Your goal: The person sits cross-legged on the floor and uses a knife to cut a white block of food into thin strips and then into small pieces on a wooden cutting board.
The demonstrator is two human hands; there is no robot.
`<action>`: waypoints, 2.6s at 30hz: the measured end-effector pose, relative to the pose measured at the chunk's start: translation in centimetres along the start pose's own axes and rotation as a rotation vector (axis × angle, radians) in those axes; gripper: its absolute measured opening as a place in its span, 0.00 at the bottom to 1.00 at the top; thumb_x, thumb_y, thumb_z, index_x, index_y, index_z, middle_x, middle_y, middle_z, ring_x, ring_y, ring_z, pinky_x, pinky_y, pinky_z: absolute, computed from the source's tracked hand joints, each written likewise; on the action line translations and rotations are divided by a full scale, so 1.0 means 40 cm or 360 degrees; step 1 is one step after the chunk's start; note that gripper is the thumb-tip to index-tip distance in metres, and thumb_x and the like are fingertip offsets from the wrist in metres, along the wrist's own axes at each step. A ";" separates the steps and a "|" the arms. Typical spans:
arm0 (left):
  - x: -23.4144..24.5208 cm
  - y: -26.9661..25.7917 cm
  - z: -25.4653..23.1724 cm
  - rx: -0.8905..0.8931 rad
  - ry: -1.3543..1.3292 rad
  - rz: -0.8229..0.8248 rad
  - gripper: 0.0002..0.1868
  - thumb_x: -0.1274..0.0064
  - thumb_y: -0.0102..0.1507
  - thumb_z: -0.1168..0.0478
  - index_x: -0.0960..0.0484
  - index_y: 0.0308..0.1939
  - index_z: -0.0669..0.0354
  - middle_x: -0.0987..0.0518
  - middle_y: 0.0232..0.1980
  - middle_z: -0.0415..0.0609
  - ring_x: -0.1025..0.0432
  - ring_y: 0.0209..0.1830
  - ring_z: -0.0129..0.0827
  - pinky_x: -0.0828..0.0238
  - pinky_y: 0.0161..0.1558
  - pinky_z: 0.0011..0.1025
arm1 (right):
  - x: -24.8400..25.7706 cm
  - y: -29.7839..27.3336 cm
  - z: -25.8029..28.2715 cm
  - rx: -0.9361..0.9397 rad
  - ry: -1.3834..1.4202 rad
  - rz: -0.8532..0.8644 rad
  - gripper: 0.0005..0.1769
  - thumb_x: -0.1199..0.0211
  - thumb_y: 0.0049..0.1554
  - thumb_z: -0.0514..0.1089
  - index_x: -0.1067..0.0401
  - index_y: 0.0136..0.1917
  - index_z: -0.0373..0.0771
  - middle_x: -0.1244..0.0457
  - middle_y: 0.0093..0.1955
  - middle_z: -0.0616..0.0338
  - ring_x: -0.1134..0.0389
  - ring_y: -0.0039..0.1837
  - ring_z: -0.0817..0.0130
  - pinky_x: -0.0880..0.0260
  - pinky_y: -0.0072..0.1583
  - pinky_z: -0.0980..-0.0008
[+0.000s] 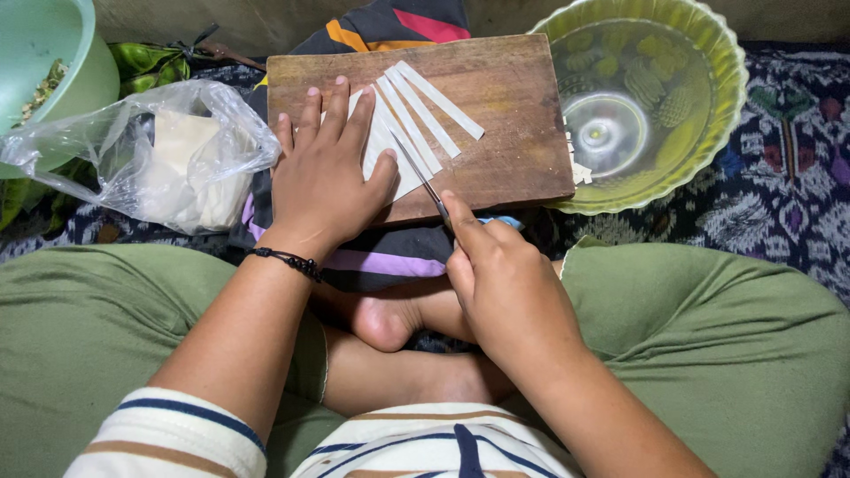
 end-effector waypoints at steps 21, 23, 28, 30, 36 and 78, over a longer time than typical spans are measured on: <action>0.005 -0.006 -0.004 -0.0047 0.0001 -0.0043 0.38 0.57 0.66 0.42 0.38 0.77 0.55 0.44 0.80 0.60 0.52 0.80 0.60 0.67 0.74 0.59 | -0.026 0.009 -0.029 0.0050 0.0239 -0.0154 0.27 0.42 0.58 0.40 0.31 0.72 0.46 0.33 0.44 0.46 0.30 0.46 0.45 0.31 0.49 0.51; 0.007 -0.006 0.000 -0.0048 -0.0035 -0.0026 0.38 0.56 0.66 0.42 0.37 0.77 0.56 0.44 0.80 0.61 0.52 0.80 0.60 0.67 0.74 0.59 | -0.020 0.010 -0.026 0.0091 0.0272 -0.0171 0.27 0.43 0.58 0.40 0.31 0.71 0.45 0.33 0.43 0.46 0.30 0.46 0.46 0.31 0.49 0.51; 0.012 -0.004 0.024 -0.0062 -0.0232 0.0023 0.36 0.56 0.68 0.46 0.37 0.75 0.63 0.44 0.80 0.65 0.54 0.80 0.62 0.67 0.75 0.59 | -0.010 0.018 -0.014 0.0077 0.0260 -0.0211 0.27 0.43 0.58 0.39 0.31 0.71 0.45 0.33 0.42 0.45 0.30 0.44 0.45 0.31 0.48 0.51; 0.020 -0.003 0.045 -0.0083 -0.0313 0.0032 0.33 0.57 0.70 0.48 0.37 0.74 0.65 0.45 0.80 0.66 0.55 0.81 0.63 0.65 0.76 0.57 | -0.005 0.022 -0.016 0.0063 0.0277 -0.0213 0.27 0.43 0.58 0.39 0.30 0.71 0.46 0.33 0.41 0.45 0.30 0.43 0.45 0.31 0.48 0.51; 0.041 0.009 0.116 0.0025 -0.0320 0.0138 0.32 0.58 0.69 0.55 0.38 0.75 0.64 0.44 0.80 0.63 0.57 0.81 0.61 0.64 0.74 0.58 | -0.002 0.058 0.012 0.0211 0.0266 -0.0244 0.25 0.42 0.60 0.39 0.30 0.71 0.41 0.33 0.43 0.43 0.31 0.45 0.43 0.31 0.49 0.50; 0.005 0.002 0.052 -0.0162 -0.0028 0.0116 0.45 0.56 0.65 0.38 0.44 0.77 0.67 0.50 0.79 0.71 0.58 0.80 0.68 0.70 0.73 0.65 | -0.037 0.124 0.073 0.0344 0.0255 -0.0191 0.25 0.43 0.59 0.37 0.30 0.69 0.35 0.32 0.47 0.37 0.30 0.49 0.39 0.31 0.54 0.48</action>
Point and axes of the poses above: each hand's wrist, its own y-axis towards the middle knuckle, its own x-axis out of the back of the hand, z = x × y, the point moved 8 cm from there along y, towards the middle knuckle
